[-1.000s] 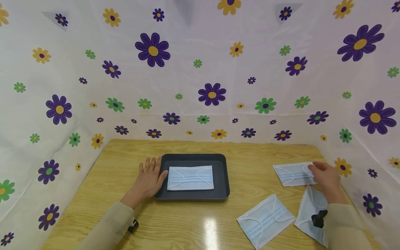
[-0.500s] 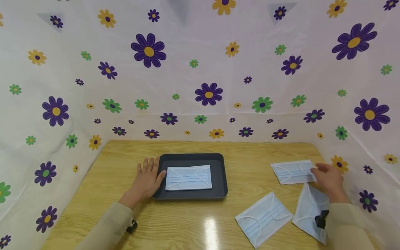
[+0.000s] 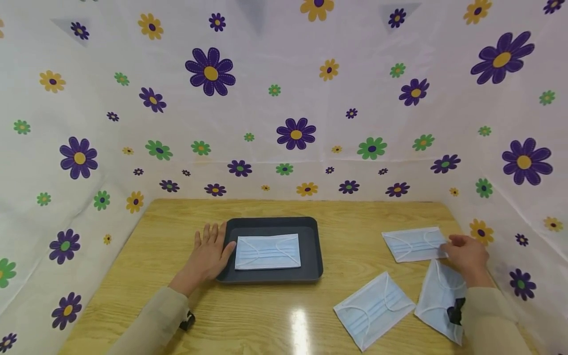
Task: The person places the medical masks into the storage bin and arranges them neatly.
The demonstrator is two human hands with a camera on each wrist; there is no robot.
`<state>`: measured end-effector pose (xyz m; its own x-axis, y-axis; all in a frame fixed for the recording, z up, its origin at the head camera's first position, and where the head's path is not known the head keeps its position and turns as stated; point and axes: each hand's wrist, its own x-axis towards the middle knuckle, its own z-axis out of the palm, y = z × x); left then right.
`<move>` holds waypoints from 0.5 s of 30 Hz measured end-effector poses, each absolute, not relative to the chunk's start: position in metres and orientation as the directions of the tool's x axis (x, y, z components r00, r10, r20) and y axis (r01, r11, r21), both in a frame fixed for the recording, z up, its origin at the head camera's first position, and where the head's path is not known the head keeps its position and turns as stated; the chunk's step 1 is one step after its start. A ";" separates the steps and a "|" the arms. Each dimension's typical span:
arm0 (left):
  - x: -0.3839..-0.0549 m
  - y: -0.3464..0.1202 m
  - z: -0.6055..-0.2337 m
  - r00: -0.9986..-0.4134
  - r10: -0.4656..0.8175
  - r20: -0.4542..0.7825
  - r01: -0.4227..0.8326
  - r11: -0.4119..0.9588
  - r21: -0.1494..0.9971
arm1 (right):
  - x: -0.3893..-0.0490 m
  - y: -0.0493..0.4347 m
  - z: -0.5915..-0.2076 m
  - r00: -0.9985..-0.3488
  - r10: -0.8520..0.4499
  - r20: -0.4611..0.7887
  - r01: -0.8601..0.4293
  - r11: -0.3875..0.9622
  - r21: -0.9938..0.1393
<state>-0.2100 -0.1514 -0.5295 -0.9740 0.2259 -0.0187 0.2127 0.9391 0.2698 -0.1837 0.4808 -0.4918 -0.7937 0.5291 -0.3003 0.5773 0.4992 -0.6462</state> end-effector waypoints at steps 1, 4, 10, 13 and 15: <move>-0.210 -0.151 -0.530 -0.974 0.225 -0.020 0.211 0.939 0.272 | -0.184 0.480 -0.493 -0.789 0.536 -0.301 0.583 0.497 -0.642; -0.210 -0.151 -0.529 -0.974 0.224 -0.022 0.210 0.940 0.270 | -0.184 0.480 -0.496 -0.777 0.552 -0.301 0.597 0.498 -0.629; -0.209 -0.150 -0.528 -0.974 0.223 -0.028 0.207 0.937 0.282 | -0.185 0.479 -0.498 -0.789 0.569 -0.232 0.577 0.557 -0.597; -0.209 -0.150 -0.527 -0.975 0.221 -0.036 0.202 0.938 0.282 | -0.186 0.479 -0.499 -0.794 0.572 -0.208 0.568 0.573 -0.592; -0.209 -0.150 -0.526 -0.974 0.222 -0.039 0.202 0.938 0.282 | -0.186 0.478 -0.499 -0.791 0.574 -0.210 0.570 0.568 -0.594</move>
